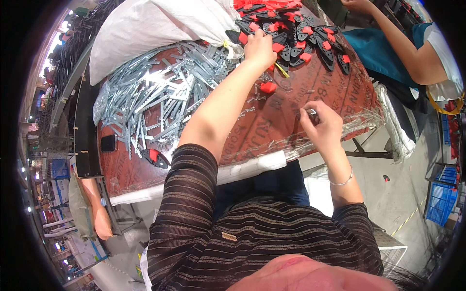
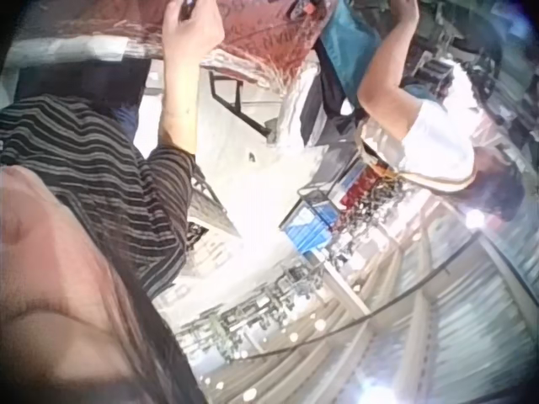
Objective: The person repeatedly picks up metal saw blades and red-and-black plastic handles from a table. They insert the blade into the handle and place the assembled unit on the table. The person briefly bends down to retrieve a dropped blade before resuming assembly.
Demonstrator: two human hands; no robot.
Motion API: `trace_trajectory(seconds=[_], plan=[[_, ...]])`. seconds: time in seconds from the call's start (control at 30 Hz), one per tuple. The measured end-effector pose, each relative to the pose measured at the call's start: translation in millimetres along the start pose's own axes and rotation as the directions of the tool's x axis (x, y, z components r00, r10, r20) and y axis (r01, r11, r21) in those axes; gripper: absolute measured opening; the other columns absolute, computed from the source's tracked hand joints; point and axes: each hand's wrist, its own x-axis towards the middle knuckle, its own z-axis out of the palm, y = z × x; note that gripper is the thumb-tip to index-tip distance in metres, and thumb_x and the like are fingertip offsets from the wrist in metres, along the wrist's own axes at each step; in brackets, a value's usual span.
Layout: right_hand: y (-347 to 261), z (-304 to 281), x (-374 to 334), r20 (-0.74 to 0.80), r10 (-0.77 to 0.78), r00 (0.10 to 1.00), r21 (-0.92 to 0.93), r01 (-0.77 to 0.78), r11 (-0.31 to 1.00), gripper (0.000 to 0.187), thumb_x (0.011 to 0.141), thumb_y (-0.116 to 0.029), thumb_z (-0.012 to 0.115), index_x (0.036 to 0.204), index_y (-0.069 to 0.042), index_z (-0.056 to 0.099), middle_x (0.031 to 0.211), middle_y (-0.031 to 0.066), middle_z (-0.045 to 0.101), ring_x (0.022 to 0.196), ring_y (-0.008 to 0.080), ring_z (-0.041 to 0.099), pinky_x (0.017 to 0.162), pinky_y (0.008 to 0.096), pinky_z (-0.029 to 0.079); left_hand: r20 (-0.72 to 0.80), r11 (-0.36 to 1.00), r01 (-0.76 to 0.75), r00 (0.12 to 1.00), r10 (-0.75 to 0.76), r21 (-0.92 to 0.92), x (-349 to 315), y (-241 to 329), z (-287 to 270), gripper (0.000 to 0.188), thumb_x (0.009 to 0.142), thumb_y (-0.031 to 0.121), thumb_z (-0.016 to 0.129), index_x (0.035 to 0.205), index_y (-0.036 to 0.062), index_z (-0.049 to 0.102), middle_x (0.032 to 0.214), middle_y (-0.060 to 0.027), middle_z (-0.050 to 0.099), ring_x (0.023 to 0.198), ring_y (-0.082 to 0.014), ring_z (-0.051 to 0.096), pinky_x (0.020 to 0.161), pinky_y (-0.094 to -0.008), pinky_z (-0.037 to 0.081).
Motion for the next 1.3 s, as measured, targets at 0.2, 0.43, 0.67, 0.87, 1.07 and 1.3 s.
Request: trace_trajectory(seconds=[0.2,0.43,0.67,0.87,1.07,1.3], plan=[[28.4,29.9,-10.5,0.164,-0.036,0.986,0.005,0.036,0.999,0.015,0.085,-0.017,0.057,0.080,-0.004,0.051,0.070,0.0129,0.056,0.066,0.0349,0.055,0.061,0.0411,0.044,0.176,0.445,0.293,0.942,-0.287,-0.846,-17.2,-25.3,-10.1,0.039,0.066,0.003,0.070,0.101,-0.0039,0.055,0.097,-0.0141,0.062,0.086,-0.0222,0.063,0.069,-0.0303,0.051],[-22.0,21.5,-16.2,0.365,0.157,0.918,0.186,-0.237,0.953,0.021,0.093,-0.027,0.046,0.094,-0.005,0.046,0.068,0.0149,0.054,0.067,0.0361,0.056,0.060,0.0417,0.042,0.486,-0.709,0.267,0.865,-0.122,-0.653,-130.9,-27.8,-84.2,0.031,0.090,0.021,0.053,0.113,0.0010,0.052,0.097,-0.0088,0.061,0.083,-0.0197,0.059,0.068,-0.0305,0.049],[-53.3,23.5,-48.4,0.541,0.138,0.829,0.233,-0.305,0.923,0.015,0.090,-0.018,0.052,0.093,-0.004,0.052,0.059,0.0094,0.050,0.054,0.0246,0.052,0.053,0.0334,0.041,0.351,-0.964,0.075,0.936,-0.020,-0.254,-192.8,-31.6,-115.6,0.035,0.085,0.023,0.051,0.112,0.0014,0.054,0.098,-0.0119,0.058,0.091,-0.0256,0.055,0.088,-0.0415,0.038],[-65.6,28.0,-63.1,0.704,0.143,0.696,0.480,-0.614,0.627,0.015,0.092,-0.015,0.051,0.092,0.000,0.055,0.058,-0.0034,0.044,0.053,0.0038,0.041,0.048,0.0216,0.034,0.306,-0.937,-0.022,0.942,-0.136,-0.350,-214.5,-28.3,-120.0,0.024,0.080,0.018,0.055,0.098,0.0026,0.059,0.095,-0.0119,0.058,0.090,-0.0251,0.055,0.087,-0.0406,0.041],[-74.6,24.1,-64.2,0.691,0.141,0.709,0.482,-0.597,0.641,0.016,0.092,-0.015,0.050,0.094,0.000,0.056,0.060,-0.0057,0.043,0.053,0.0024,0.038,0.047,0.0195,0.031,0.276,-0.792,-0.109,0.902,-0.333,-0.600,-227.4,-18.3,-110.8,0.026,0.086,0.022,0.048,0.104,0.0053,0.055,0.092,-0.0089,0.059,0.086,-0.0228,0.055,0.079,-0.0372,0.044],[-77.1,18.2,-66.3,0.719,0.149,0.679,0.488,-0.646,0.587,0.016,0.093,-0.015,0.051,0.095,0.000,0.056,0.062,-0.0062,0.044,0.054,0.0020,0.038,0.048,0.0186,0.030,0.228,-0.809,-0.163,0.911,-0.343,-0.565,-228.9,-21.5,-111.5,0.026,0.085,0.021,0.048,0.105,0.0058,0.052,0.093,-0.0075,0.055,0.084,-0.0210,0.052,0.077,-0.0366,0.043]])
